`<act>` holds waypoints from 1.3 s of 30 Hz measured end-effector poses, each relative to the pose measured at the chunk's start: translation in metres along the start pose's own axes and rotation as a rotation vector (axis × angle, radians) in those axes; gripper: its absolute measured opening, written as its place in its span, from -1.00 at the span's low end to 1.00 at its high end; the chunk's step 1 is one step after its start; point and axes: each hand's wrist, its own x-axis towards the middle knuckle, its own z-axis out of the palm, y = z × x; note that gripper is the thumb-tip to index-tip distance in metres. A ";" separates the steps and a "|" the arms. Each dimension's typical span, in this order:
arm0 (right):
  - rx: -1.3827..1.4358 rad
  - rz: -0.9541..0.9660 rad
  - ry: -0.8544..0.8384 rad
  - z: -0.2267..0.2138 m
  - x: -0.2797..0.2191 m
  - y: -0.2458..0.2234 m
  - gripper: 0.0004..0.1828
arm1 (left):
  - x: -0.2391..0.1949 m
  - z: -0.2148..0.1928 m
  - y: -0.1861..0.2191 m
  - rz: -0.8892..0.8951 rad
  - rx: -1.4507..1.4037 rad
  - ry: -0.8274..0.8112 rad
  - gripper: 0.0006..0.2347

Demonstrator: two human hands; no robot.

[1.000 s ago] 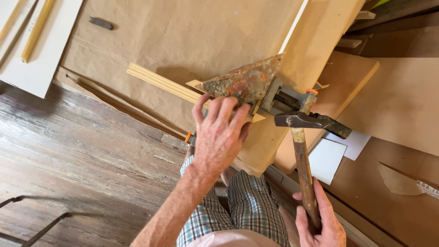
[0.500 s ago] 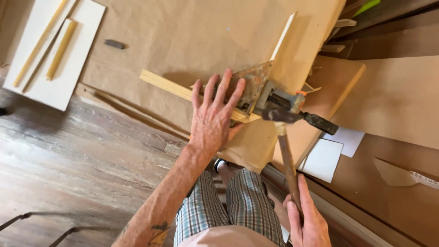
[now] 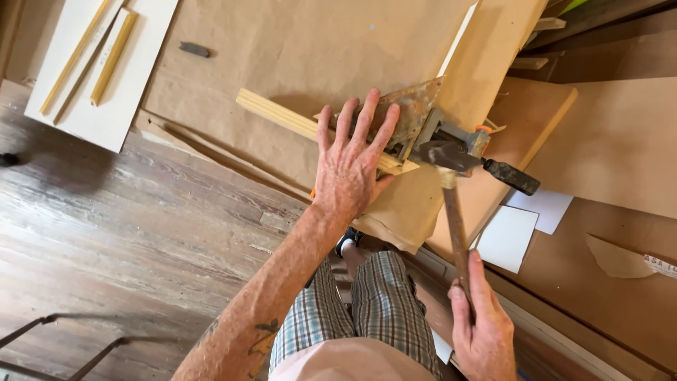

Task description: Assembling a wooden frame by applying glue, aligning pieces in a corner clamp, and securing them with a hammer.

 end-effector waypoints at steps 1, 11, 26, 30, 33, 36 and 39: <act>0.000 0.002 -0.006 0.002 -0.002 0.006 -0.34 | -0.003 -0.002 0.000 -0.003 -0.001 -0.005 0.07; -0.017 0.013 -0.027 0.003 -0.005 0.013 -0.31 | -0.001 -0.003 0.001 0.001 -0.015 0.034 0.07; 0.010 0.126 -0.112 0.002 -0.005 0.005 -0.28 | 0.000 0.000 0.002 -0.019 -0.049 0.046 0.05; 0.156 -0.157 0.146 -0.025 -0.017 0.006 -0.27 | 0.002 0.002 0.002 -0.024 -0.008 0.083 0.08; 0.024 -0.011 0.157 -0.037 -0.014 -0.028 -0.32 | -0.002 -0.004 0.001 -0.018 0.009 0.150 0.10; 0.116 0.147 0.096 -0.032 -0.018 -0.035 -0.28 | 0.005 0.007 0.001 -0.016 0.084 0.106 0.13; 0.062 0.185 0.077 -0.033 -0.023 -0.037 -0.27 | 0.005 0.018 0.001 -0.026 0.051 0.073 0.21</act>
